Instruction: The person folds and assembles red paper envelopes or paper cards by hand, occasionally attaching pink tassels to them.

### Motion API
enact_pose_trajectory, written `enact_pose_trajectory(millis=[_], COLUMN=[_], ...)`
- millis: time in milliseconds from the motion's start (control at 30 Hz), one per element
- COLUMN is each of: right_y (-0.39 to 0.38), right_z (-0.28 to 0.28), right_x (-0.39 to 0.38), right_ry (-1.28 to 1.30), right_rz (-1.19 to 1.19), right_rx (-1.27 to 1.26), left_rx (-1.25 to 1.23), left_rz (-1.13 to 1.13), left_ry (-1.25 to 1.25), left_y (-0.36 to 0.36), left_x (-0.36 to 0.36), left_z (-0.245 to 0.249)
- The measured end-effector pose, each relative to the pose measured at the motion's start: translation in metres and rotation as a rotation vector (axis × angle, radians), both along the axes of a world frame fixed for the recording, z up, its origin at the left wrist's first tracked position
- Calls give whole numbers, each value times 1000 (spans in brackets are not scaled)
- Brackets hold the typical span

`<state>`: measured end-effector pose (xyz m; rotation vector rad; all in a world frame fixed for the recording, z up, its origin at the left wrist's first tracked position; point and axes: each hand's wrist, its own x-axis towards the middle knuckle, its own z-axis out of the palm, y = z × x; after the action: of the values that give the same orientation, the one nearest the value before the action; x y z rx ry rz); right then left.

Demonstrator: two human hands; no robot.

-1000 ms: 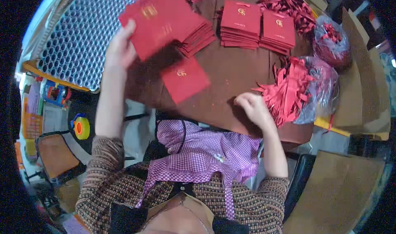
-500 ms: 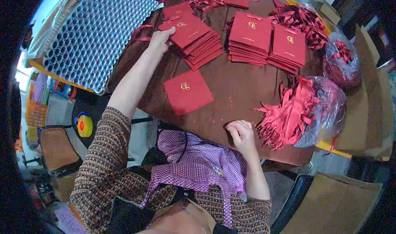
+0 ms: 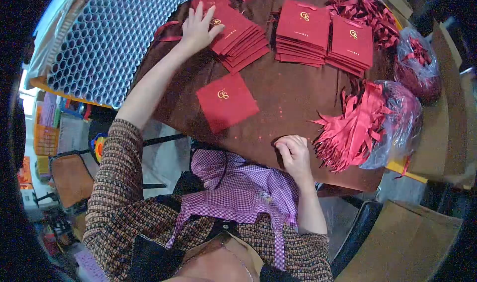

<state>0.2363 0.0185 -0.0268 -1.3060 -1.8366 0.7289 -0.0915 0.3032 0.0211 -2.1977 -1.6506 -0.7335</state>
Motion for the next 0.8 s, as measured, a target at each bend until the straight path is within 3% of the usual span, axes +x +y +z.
enact_pose_trajectory(millis=[67, 233, 367, 533, 600, 633, 667, 733, 800], right_y=[-1, 0, 1, 0, 0, 0, -1, -3, -4], right_z=[-1, 1, 1, -1, -7, -6, -3, -2, -4], right_x=[1, 0, -2, -3, -2, -1, 0, 0, 2], right_ry=[0, -14, -32, -42, -11, -27, -43, -46, -8], right_rz=[0, -1, -11, -26, -30, -15, -3, -11, -37], right_rx=[10, 24, 9, 58, 80, 63, 47, 12, -1], left_rx=[-159, -622, -721, -676, -363, -662, -598, -294, -192], left_rz=[131, 205, 220, 189, 202, 144, 170, -324, -326], left_ry=[204, 205, 143, 137, 73, -136, -93, -377, -409], left_y=[7, 26, 34, 40, 30, 35, 33, 24, 22], left_x=[13, 30, 35, 28, 28, 23, 24, -1, 1], left_z=[6, 0, -19, -28, -37, -26, -24, -28, -17])
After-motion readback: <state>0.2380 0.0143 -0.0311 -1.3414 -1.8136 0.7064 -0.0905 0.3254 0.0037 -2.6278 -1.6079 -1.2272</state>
